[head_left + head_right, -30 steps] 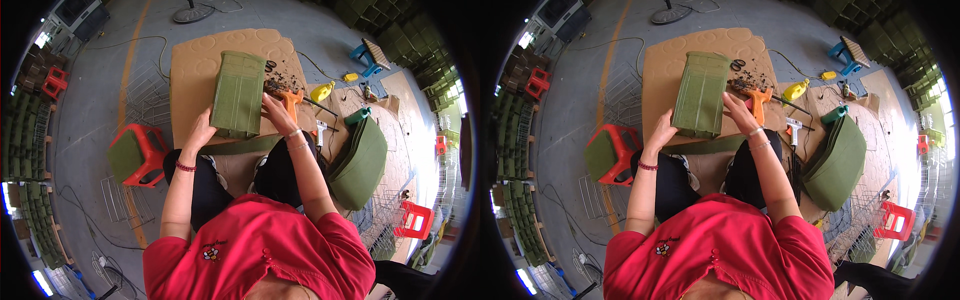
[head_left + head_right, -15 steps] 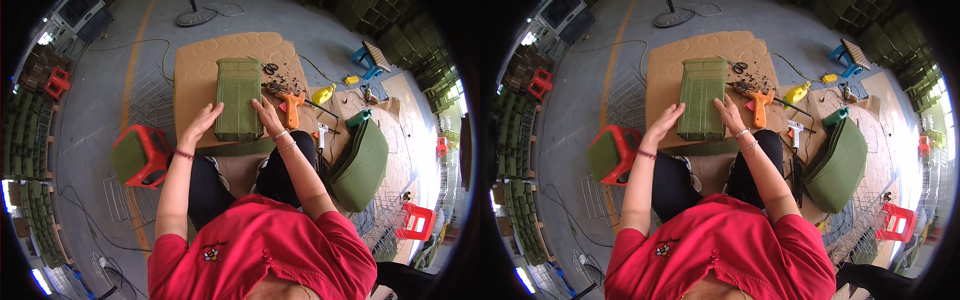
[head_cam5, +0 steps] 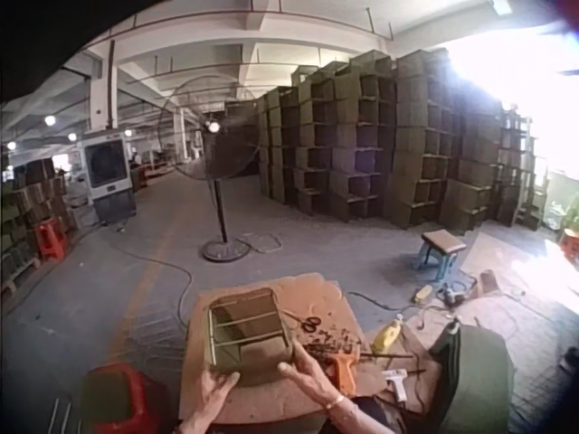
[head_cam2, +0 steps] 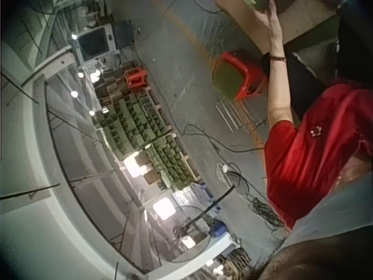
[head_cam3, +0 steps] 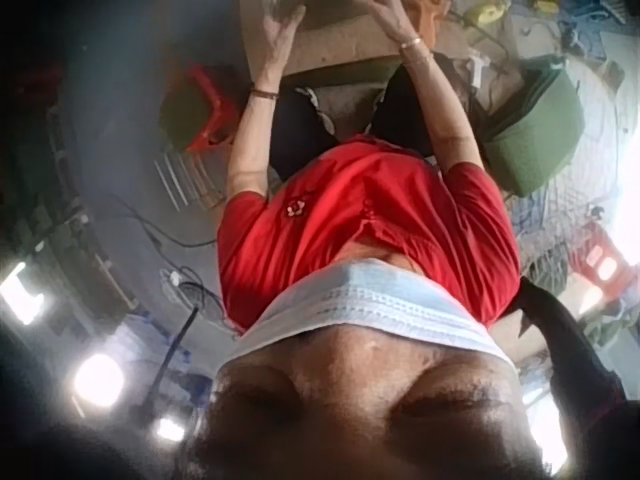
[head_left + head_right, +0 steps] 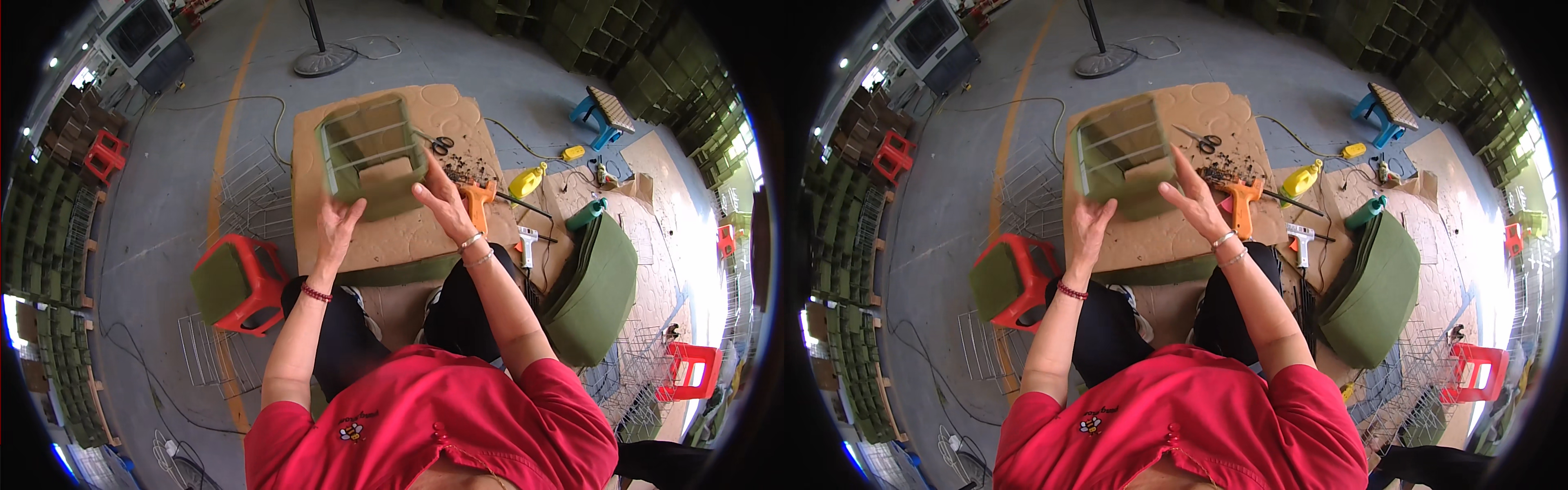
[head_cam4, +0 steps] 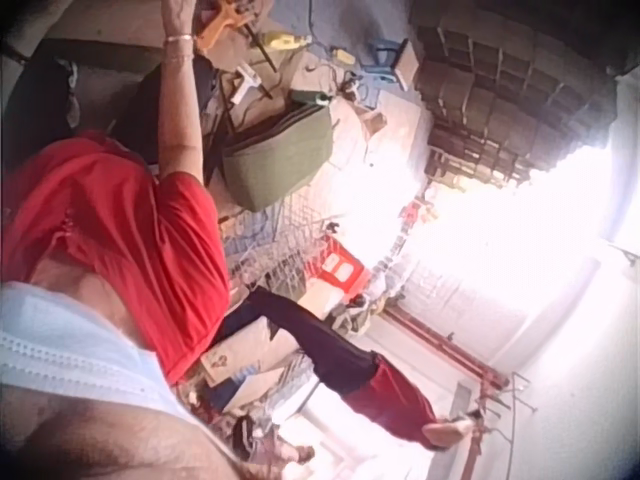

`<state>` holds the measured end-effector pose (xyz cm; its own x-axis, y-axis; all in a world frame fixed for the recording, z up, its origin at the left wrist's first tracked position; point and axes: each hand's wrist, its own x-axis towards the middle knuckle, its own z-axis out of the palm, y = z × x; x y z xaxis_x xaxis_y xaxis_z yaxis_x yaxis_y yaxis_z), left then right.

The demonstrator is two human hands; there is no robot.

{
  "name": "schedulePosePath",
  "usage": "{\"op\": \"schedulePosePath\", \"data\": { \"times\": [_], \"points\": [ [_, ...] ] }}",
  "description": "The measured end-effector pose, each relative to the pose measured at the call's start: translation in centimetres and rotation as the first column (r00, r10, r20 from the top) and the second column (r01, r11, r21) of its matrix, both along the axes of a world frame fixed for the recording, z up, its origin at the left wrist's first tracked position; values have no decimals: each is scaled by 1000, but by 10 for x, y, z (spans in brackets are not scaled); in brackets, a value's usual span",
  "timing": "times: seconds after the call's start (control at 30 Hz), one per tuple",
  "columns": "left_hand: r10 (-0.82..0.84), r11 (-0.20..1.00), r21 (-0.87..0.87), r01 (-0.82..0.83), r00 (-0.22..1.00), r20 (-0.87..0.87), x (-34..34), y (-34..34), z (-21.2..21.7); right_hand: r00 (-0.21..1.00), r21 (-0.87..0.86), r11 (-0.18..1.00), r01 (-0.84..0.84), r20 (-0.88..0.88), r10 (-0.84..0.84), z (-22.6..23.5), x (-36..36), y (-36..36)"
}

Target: Assembling a fabric-covered wire frame container using a hot glue gun.

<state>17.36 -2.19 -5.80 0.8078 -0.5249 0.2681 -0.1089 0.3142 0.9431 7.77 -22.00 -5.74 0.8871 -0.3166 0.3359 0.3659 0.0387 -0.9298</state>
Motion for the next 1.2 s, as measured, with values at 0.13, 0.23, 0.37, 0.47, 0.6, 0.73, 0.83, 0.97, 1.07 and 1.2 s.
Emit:
{"op": "schedulePosePath", "data": {
  "times": [0.13,0.23,0.37,0.47,0.6,0.73,0.83,0.97,1.07,1.2],
  "points": [
    [88,968,228,-107,992,94,11,-3,-7,999,1,1000,-13,-40,13,1,8,10],
    [83,946,294,-136,979,188,7,4,-14,1000,-26,1000,-14,-28,14,0,6,11],
    [117,959,227,-168,968,220,2,0,8,996,33,998,-49,-68,51,8,1,9],
    [233,897,352,-269,962,140,15,2,33,998,26,999,-22,-49,24,5,-1,9],
    [222,946,220,-236,971,90,52,-11,46,996,45,995,85,-41,-83,29,-4,17],
    [236,928,248,-278,954,187,109,-29,65,989,-29,990,140,-48,-141,27,6,18],
    [58,830,502,-243,933,356,141,-40,73,969,-125,967,224,-82,-235,23,15,19],
    [159,714,426,-556,721,675,131,-61,76,923,-265,912,314,-141,-358,28,25,17],
    [192,693,351,-629,631,751,121,-56,79,940,-225,936,269,-148,-306,31,27,19],
    [140,588,358,-725,527,838,104,-42,88,963,-278,930,240,-51,-264,27,25,14]
  ]
}}
